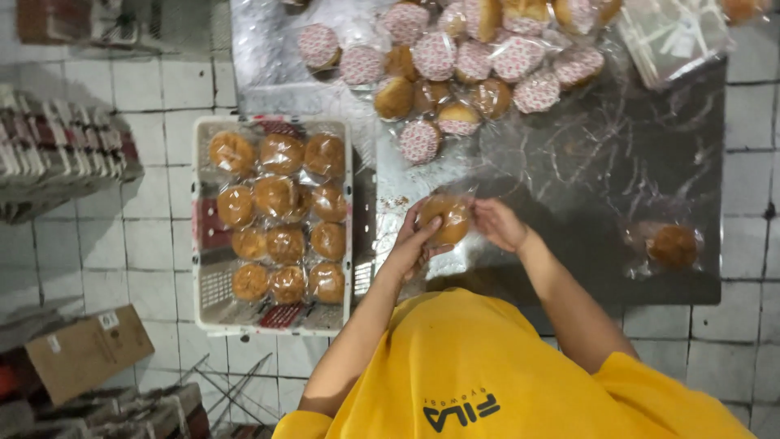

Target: The person picks up baked goods from a metal table and places them into plastic bags, then arranges the bagged items into a white plastic basket.

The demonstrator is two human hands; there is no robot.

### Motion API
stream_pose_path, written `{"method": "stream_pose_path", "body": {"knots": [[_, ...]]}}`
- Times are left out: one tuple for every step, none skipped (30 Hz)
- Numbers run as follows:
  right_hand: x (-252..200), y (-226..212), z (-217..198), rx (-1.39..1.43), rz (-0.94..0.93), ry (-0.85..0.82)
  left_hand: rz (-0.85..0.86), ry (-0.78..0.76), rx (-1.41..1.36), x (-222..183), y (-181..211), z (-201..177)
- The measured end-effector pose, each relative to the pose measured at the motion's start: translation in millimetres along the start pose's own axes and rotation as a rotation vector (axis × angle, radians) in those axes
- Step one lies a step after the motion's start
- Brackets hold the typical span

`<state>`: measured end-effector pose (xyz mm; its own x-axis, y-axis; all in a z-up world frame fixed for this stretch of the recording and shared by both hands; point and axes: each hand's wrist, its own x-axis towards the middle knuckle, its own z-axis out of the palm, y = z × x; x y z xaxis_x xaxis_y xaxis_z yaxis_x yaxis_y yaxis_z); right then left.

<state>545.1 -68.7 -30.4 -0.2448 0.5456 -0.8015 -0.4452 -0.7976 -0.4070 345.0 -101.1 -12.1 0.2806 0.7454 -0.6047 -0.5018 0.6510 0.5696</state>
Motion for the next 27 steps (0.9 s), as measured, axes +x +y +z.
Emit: {"method": "stream_pose_path", "body": {"knots": [[20,-5,1,-0.013,0.012,-0.013,0.012,0.017,-0.009,6,-5,-15],[41,-8,3,-0.234,-0.305,-0.109,0.063,0.054,0.007,10,-10,-31],[63,-9,8,-0.447,-0.624,-0.213,0.115,0.096,0.024,13,-15,-50],[98,-15,2,-0.454,-0.613,-0.236,0.128,0.117,0.016,1,4,-62],[136,-25,1,-0.887,-0.882,-0.041,0.256,0.177,0.138,-8,26,-74],[174,-34,1,-1.314,-1.148,0.171,0.38,0.24,0.261,-18,48,-87],[160,-45,26,-1.318,-1.155,0.142,0.396,0.261,0.254,-28,67,-86],[147,-55,51,-1.623,-1.035,0.152,0.45,0.315,0.387,-39,86,-86],[132,-66,75,-1.925,-0.893,0.166,0.497,0.368,0.518,-50,105,-85],[152,-59,70,-1.935,-0.905,0.14,0.507,0.391,0.508,-48,122,-94],[172,-51,65,-2.068,-0.859,0.179,0.642,0.388,0.652,-47,140,-105],[193,-43,62,-2.201,-0.813,0.222,0.774,0.385,0.8,-47,157,-116],[176,-36,75,-2.209,-0.827,0.205,0.782,0.403,0.795,-43,163,-125],[159,-31,87,-2.154,-0.845,0.293,0.576,0.503,1.111,-38,170,-134],[139,-27,94,-2.099,-0.853,0.388,0.34,0.585,1.409,-31,174,-141],[124,-22,103,-2.11,-0.86,0.381,0.343,0.594,1.398,-39,176,-138],[110,-20,110,-1.973,-0.741,0.402,0.264,0.548,1.654,-44,179,-134],[95,-19,116,-1.833,-0.626,0.421,0.177,0.493,1.907,-48,181,-128],[105,-8,102,-1.835,-0.621,0.429,0.179,0.484,1.905,-40,172,-144],[116,2,87,-1.539,-0.459,0.465,0.287,0.412,1.977,-31,162,-159],[123,12,68,-1.235,-0.303,0.496,0.4,0.328,2.045,-21,151,-171],[115,21,62,-1.231,-0.299,0.511,0.405,0.31,2.043,-27,159,-165],[104,31,52,-0.692,-0.156,0.274,0.355,0.266,2.065,-32,166,-157],[93,40,41,-0.15,-0.032,0.033,0.305,0.222,2.087,-37,171,-148],[76,39,43,-0.14,-0.044,0.052,0.319,0.196,2.088,-41,176,-141],[59,37,46,-0.019,-0.084,-0.06,0.281,0.228,2.087,-45,180,-134],[42,39,48,0.099,-0.118,-0.175,0.232,0.263,2.082,-53,181,-128]]}}
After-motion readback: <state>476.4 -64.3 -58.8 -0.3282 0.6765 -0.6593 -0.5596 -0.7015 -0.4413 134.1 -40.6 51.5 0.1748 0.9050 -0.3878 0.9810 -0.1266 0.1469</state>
